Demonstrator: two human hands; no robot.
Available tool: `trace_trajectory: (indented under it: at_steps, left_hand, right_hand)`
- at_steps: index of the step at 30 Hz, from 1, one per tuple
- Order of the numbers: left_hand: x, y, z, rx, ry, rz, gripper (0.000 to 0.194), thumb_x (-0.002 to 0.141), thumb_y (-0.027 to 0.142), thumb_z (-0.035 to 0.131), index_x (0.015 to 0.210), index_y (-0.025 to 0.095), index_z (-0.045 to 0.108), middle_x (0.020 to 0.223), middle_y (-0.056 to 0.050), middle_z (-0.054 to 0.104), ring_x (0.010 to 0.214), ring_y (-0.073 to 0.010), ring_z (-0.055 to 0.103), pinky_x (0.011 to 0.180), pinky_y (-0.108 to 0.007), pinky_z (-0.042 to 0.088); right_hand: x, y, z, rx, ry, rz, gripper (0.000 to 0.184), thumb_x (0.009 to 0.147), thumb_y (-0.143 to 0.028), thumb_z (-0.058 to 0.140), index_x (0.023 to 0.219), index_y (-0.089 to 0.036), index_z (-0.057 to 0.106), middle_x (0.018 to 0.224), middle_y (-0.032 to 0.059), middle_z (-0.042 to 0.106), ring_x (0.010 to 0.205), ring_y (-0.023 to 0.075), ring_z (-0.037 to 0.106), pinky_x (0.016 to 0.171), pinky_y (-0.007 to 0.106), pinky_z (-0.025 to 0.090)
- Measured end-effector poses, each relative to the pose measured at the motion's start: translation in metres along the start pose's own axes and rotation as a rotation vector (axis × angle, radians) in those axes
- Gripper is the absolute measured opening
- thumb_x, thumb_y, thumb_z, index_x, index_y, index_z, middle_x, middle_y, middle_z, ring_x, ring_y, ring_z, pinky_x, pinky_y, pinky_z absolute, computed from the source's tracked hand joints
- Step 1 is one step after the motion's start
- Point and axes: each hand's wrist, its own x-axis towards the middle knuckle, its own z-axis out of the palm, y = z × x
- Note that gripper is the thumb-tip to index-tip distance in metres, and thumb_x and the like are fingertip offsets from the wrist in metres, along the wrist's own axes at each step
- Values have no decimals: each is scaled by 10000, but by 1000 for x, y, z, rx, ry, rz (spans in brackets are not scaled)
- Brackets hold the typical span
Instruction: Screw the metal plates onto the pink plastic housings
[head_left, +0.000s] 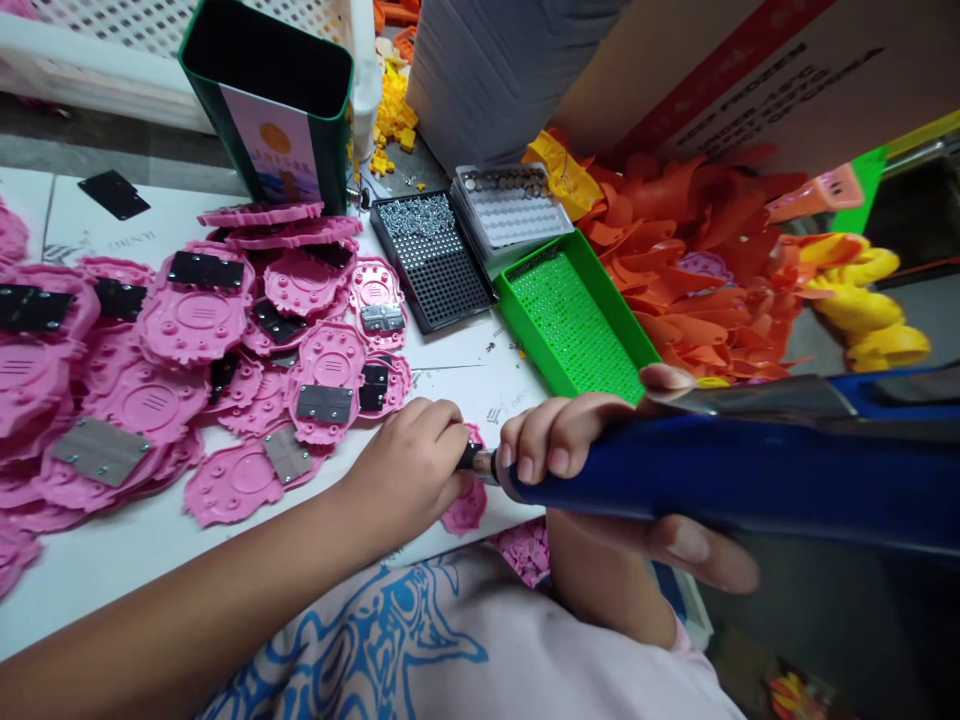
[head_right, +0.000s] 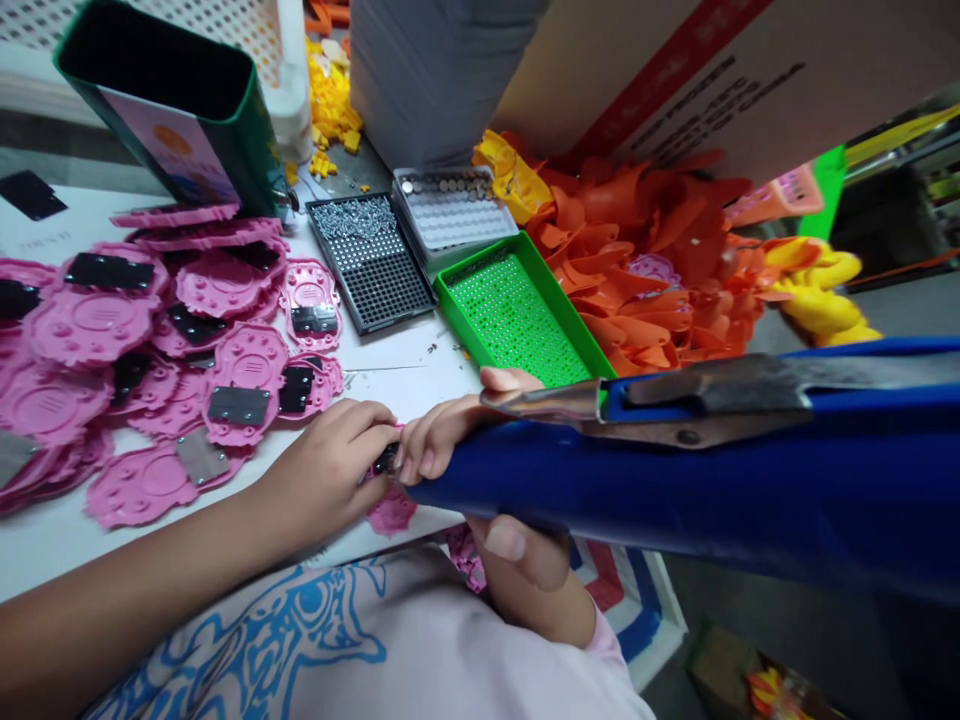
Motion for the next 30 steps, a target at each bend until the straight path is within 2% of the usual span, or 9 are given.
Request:
trace_trajectory:
  at_steps: [5,7,10,14,18,21,23,26,30]
  left_hand:
    - [1,0,1,33,-31,-12,66,790,132,636,853,119,649,948,-95,622,876,-240,538,796,-381,483]
    - [1,1,0,45,-42,-23,60,789,122,620,841,128,647,939,-92,621,871,-239,534,783,-379,482]
    - [1,3,0,32,-62,-42,54,792,107,600,812,139,639,921,-84,616,854,-228,527,763,-368,476]
    - [1,3,0,-15,-66,-60,71,831,136,593,863,149,655,936,-75,615,861,-218,525,772,-362,466]
    - [0,3,0,-12,-90,-100,73,850,156,587,863,147,658,936,-74,620,867,-221,523,771,-364,451]
    - [-2,8,0,-8,-96,-137,57,808,154,629,859,146,653,925,-74,624,860,-222,523,748,-351,435]
    - [-5,8,4,-36,-88,-157,86,786,155,648,871,160,657,919,-66,625,857,-213,530,738,-335,425]
    - [-5,-4,15,-56,-40,-185,76,767,213,686,819,174,646,896,-56,615,862,-209,533,730,-328,414]
    - [-1,-28,32,-17,-29,-146,319,650,348,777,887,176,648,945,-78,603,887,-239,519,758,-351,423]
  right_hand:
    - [-2,-1,8,-85,46,-11,479,720,-342,674,1180,-287,555,755,13,622,632,210,595,608,398,501]
    - [-2,-2,11,-154,5,-38,513,740,-354,677,1225,-281,524,743,5,607,611,202,591,594,394,506]
    - [-2,-3,15,-222,-41,-51,493,774,-418,667,1222,-284,512,710,-5,590,574,196,577,552,381,503]
    - [-2,-2,17,-242,-10,-5,437,794,-419,661,1188,-305,507,710,-15,572,576,192,563,562,378,490]
    - [1,4,14,-251,-145,-49,449,791,-379,638,1215,-308,510,726,-10,567,606,195,580,602,383,493]
    - [4,7,15,-215,-175,-63,428,771,-418,640,1168,-299,533,697,-13,564,582,185,569,599,363,494]
    - [7,8,18,-156,-148,-19,421,740,-482,672,1096,-289,557,666,-15,564,555,181,556,591,356,501]
    - [13,9,22,-78,-163,2,395,708,-499,693,1016,-275,586,625,-5,558,526,177,535,563,347,497]
    - [24,3,17,3,-158,-8,346,714,-545,649,917,-265,624,618,13,538,530,186,542,480,324,481]
